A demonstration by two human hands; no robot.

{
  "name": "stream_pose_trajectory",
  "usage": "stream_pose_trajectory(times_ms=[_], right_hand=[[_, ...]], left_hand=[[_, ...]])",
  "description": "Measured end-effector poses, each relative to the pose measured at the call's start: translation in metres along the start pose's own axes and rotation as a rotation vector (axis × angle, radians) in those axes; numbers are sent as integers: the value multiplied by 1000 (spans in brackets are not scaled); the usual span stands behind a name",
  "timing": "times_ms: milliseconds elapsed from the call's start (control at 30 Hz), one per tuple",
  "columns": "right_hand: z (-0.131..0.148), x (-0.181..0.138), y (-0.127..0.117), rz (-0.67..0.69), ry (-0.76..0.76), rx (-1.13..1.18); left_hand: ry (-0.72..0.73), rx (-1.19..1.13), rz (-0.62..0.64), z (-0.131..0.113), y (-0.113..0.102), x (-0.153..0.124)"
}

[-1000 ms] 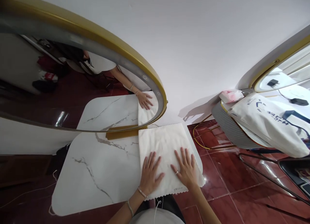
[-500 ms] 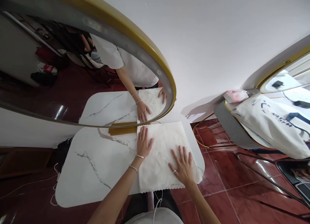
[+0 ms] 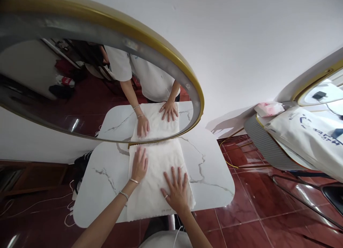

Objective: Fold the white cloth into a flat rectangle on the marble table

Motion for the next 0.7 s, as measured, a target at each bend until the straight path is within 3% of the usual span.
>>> stream_pose_trajectory(times_ms=[100,200,300,367,467,700], right_hand=[[-13,-4,-2,9,15,5],[-33,-10,-8,12,50,-3],[-46,-15,-15,12,73,-7],[-44,-18,-17,43,23,12],[-23,-22,-12,149,-135,73],[53,-17,27,309,-294,211]], left_hand=[[197,-63,69,-65,10,23],[271,-113,125,-127,22,49],[246,-134,126,-153,29,63],[235,-139,120,-150,29,62],[223,-141,111,-127,23,52],[190,-115,128,-42,6,20]])
Point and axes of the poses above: each hand's wrist, its own x-axis towards the middle knuckle, its own y-axis out of the palm, z = x × y, the point moved 4 cm from there along x, towards the middle knuckle, and after that the axes turned 12 degrees about x, right-handed, at the moved point
